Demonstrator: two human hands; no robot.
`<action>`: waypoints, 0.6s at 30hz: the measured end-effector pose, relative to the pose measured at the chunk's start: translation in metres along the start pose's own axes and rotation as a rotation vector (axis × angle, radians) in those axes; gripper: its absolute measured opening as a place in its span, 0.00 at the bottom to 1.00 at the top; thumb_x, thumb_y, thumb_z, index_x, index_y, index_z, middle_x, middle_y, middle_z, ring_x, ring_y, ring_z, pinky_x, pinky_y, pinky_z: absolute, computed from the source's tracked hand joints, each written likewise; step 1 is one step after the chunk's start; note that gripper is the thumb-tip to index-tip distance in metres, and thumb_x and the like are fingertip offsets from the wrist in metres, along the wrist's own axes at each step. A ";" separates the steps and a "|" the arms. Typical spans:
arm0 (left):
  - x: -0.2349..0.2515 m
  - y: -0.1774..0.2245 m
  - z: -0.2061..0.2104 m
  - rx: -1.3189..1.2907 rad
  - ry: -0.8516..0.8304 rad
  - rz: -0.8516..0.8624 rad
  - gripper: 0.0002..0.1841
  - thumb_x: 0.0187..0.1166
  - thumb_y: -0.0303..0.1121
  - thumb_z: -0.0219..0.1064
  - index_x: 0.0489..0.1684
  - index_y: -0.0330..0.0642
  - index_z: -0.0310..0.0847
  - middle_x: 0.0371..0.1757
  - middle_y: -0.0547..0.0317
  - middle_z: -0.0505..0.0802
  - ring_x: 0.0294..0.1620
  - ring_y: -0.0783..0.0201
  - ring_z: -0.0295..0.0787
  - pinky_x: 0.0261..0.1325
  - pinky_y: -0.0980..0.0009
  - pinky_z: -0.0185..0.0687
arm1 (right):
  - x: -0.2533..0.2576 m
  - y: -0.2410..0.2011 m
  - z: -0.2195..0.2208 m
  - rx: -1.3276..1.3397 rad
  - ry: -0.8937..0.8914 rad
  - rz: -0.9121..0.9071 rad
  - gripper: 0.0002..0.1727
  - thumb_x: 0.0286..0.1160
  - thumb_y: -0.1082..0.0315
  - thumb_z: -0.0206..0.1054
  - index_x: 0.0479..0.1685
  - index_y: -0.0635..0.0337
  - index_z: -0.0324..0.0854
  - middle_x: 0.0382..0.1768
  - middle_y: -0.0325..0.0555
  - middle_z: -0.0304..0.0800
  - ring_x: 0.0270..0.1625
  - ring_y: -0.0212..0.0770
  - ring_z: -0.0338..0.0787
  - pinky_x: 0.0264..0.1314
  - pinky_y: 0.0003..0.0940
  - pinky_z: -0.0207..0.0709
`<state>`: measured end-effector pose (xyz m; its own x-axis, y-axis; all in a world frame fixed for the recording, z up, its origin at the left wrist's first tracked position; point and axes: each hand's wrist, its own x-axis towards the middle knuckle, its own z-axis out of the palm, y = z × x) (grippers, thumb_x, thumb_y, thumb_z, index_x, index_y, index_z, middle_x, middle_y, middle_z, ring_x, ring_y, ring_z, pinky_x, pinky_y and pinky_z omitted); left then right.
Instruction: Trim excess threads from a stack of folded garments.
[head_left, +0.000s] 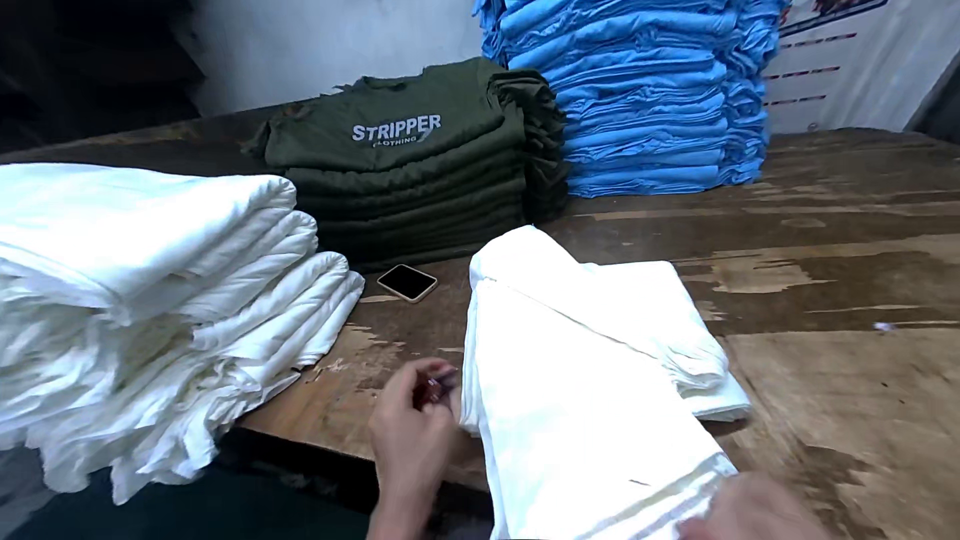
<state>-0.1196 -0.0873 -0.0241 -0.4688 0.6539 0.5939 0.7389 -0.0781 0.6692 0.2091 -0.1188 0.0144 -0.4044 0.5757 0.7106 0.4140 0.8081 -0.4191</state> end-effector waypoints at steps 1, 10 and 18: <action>-0.014 0.020 -0.002 -0.057 -0.033 0.065 0.12 0.69 0.30 0.66 0.47 0.43 0.90 0.38 0.63 0.93 0.34 0.74 0.88 0.37 0.72 0.87 | 0.006 0.008 -0.009 -0.043 0.041 0.058 0.15 0.78 0.51 0.70 0.44 0.54 0.89 0.36 0.46 0.91 0.47 0.42 0.88 0.60 0.40 0.78; -0.063 0.048 0.066 -0.107 -0.179 0.236 0.14 0.80 0.46 0.68 0.50 0.48 0.91 0.39 0.65 0.94 0.40 0.66 0.90 0.50 0.58 0.87 | -0.001 0.024 -0.002 -0.037 -0.219 -0.149 0.05 0.77 0.61 0.73 0.38 0.41 0.95 0.31 0.35 0.90 0.46 0.38 0.83 0.73 0.45 0.58; -0.027 0.052 0.038 -0.092 -0.292 0.228 0.17 0.72 0.51 0.72 0.53 0.54 0.91 0.42 0.69 0.88 0.45 0.70 0.86 0.49 0.67 0.86 | -0.013 0.021 -0.022 -0.173 -0.064 0.188 0.19 0.82 0.51 0.68 0.30 0.55 0.92 0.23 0.42 0.91 0.30 0.39 0.87 0.49 0.41 0.77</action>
<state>-0.0504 -0.0805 -0.0219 -0.1297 0.7976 0.5891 0.7558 -0.3051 0.5794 0.2406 -0.1124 0.0084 -0.3553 0.7251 0.5899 0.6177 0.6558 -0.4341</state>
